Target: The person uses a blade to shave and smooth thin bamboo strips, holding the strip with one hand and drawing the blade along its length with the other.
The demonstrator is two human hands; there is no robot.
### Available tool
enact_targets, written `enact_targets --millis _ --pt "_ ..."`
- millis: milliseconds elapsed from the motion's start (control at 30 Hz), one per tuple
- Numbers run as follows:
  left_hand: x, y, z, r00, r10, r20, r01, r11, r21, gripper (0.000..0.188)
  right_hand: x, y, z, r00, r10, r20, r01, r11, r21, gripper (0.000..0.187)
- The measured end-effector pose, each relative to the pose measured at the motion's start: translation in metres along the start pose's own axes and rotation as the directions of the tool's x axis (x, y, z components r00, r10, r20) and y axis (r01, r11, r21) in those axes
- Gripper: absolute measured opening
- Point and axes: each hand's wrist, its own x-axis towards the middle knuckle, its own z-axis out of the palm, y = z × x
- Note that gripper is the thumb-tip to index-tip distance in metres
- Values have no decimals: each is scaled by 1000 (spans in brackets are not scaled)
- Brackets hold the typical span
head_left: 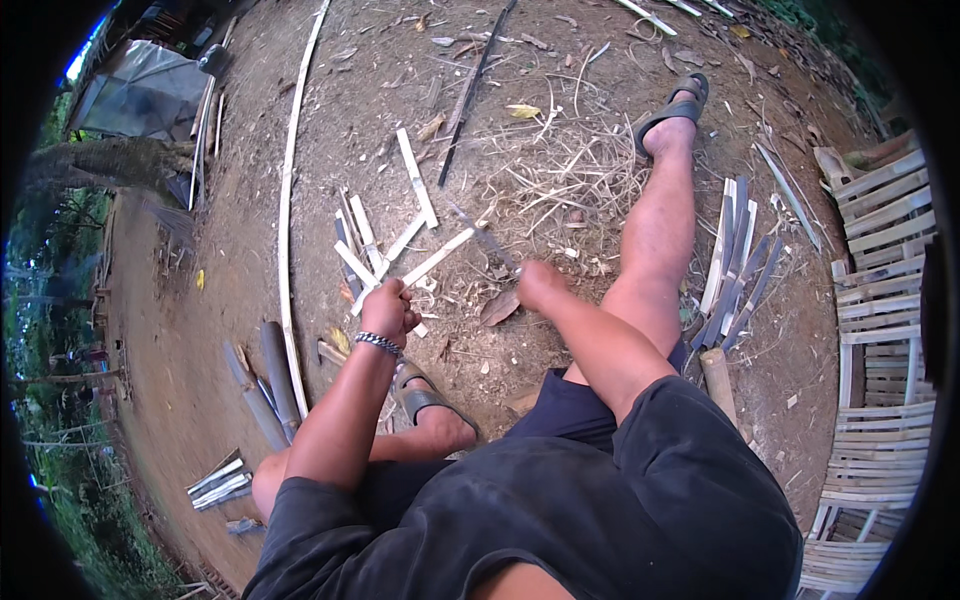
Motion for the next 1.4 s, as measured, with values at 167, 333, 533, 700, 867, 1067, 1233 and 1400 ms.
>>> enact_targets --millis 167,333,533,700,867,1067,1233,1400 --pt "3 7 -6 1000 -25 -16 24 999 -42 22 5 12 17 997 40 62 -46 993 111 32" --pt "1 8 -5 999 -37 -9 36 996 -84 22 28 39 12 981 174 88 -178 984 32 32" --pt "19 -2 -14 998 58 -2 -57 984 168 25 33 30 36 993 109 42 -114 978 177 34" --pt "30 0 -35 923 384 37 -343 774 532 37 44 28 42 995 15 -98 6 978 209 28" --pt "11 19 -34 838 457 297 -387 116 915 45 56 37 50 997 27 -73 -10 977 214 26" --pt "-1 19 -24 842 313 439 -426 -113 897 45 44 26 41 999 28 -34 -20 977 213 27" --pt "1 10 -24 917 41 397 -333 628 704 41 25 5 27 997 -52 -65 71 934 349 28" --pt "-3 9 -23 903 118 414 -416 482 771 56 14 -3 18 995 -91 41 77 961 266 27"
